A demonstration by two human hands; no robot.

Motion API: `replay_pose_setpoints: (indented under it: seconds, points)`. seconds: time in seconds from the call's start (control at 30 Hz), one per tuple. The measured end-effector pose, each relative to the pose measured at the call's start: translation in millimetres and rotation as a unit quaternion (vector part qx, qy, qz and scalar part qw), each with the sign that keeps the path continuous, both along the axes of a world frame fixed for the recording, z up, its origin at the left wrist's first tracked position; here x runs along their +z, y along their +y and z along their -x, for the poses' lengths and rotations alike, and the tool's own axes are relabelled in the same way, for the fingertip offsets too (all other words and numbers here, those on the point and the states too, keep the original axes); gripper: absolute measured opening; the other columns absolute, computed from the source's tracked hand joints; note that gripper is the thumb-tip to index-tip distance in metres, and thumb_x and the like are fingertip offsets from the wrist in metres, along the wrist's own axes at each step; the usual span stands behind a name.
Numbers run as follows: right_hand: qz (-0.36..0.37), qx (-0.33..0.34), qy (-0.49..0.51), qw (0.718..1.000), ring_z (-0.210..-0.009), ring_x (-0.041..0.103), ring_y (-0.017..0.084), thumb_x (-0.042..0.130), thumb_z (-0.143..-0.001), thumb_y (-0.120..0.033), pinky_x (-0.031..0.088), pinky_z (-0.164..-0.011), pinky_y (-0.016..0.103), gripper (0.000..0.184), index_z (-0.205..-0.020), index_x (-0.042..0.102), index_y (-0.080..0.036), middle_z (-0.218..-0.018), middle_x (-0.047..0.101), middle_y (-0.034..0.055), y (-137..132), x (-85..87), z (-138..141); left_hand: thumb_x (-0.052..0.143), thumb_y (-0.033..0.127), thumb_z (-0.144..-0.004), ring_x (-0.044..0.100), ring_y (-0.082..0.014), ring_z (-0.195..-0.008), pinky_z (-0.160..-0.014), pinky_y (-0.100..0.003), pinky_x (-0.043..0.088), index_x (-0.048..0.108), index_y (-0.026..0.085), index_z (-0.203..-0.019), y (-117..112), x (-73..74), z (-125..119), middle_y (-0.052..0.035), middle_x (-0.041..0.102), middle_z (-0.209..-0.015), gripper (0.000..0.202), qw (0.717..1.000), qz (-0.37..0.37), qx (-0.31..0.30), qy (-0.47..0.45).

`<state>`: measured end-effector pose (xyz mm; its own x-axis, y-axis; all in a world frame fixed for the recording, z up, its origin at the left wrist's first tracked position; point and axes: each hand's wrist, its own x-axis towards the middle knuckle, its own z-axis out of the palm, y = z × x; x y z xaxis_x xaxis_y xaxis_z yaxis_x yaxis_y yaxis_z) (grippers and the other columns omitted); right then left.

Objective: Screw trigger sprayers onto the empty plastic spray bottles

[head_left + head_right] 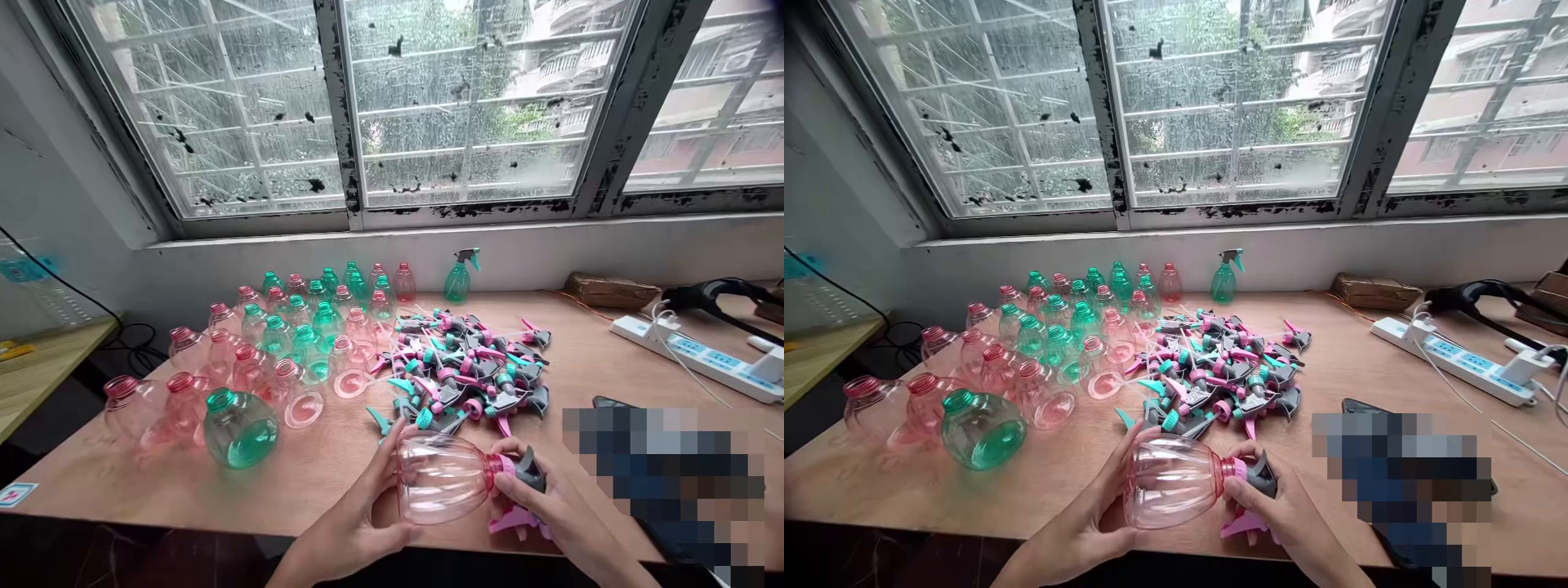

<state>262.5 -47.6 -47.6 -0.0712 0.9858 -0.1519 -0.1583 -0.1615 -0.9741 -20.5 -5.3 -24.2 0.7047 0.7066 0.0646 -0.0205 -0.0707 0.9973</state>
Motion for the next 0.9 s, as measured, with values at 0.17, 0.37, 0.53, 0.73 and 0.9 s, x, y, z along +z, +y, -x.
replay_pose_setpoints:
  seconds: [0.17,0.37,0.53,0.73,0.9]
  points:
    - [0.0,0.009,0.002,1.0,-0.054,0.074,0.02,0.077,-0.082,-0.049,0.052,-0.042,0.022,0.044,-0.106,0.055,-0.019,-0.063,0.075,-0.0009,0.2,-2.8,-1.1,0.069,0.025,-0.092,0.008,-0.0274,-0.157,-0.127,-0.048,0.011,0.013,0.046,-0.155,1.3,-4.0,1.3,0.002,0.009,-0.171,0.087,1.0,0.009,-0.006,0.007]
    - [0.011,0.004,-0.007,1.0,-0.054,0.072,0.018,0.079,-0.081,-0.048,0.052,-0.043,0.023,0.044,-0.105,0.056,-0.019,-0.063,0.075,-0.0015,0.0,-4.4,-1.7,0.058,0.028,-0.099,0.017,-0.0261,-0.155,-0.127,-0.046,0.016,0.008,0.047,-0.155,1.2,-1.7,0.9,0.0006,0.014,-0.17,0.079,1.0,-0.01,0.009,0.019]
    - [-0.003,0.007,-0.016,1.0,-0.053,0.072,0.019,0.078,-0.082,-0.046,0.052,-0.042,0.024,0.041,-0.104,0.057,-0.019,-0.062,0.075,-0.0006,0.2,-6.1,-1.8,0.07,0.03,-0.091,0.024,-0.0299,-0.153,-0.126,-0.048,0.021,0.0,0.042,-0.157,0.8,-0.4,0.9,-0.0046,0.018,-0.169,0.098,0.999,-0.013,0.003,0.032]
    - [-0.009,0.011,-0.016,1.0,-0.051,0.071,0.019,0.078,-0.081,-0.047,0.051,-0.04,0.024,0.04,-0.103,0.058,-0.02,-0.061,0.074,-0.0008,0.6,-4.1,-1.0,0.075,0.03,-0.087,0.024,-0.0307,-0.153,-0.125,-0.049,0.022,0.012,0.04,-0.157,0.5,2.1,-0.1,-0.0039,0.017,-0.169,0.094,1.0,0.019,-0.004,0.02]
    - [-0.006,0.016,-0.01,1.0,-0.051,0.07,0.017,0.077,-0.083,-0.047,0.051,-0.042,0.022,0.039,-0.101,0.057,-0.019,-0.061,0.074,-0.0007,-0.3,0.5,-1.0,0.069,0.023,-0.091,0.023,-0.0306,-0.153,-0.126,-0.05,0.02,0.005,0.042,-0.157,-1.2,3.4,0.7,-0.0038,0.017,-0.169,0.094,0.999,-0.026,0.008,0.045]
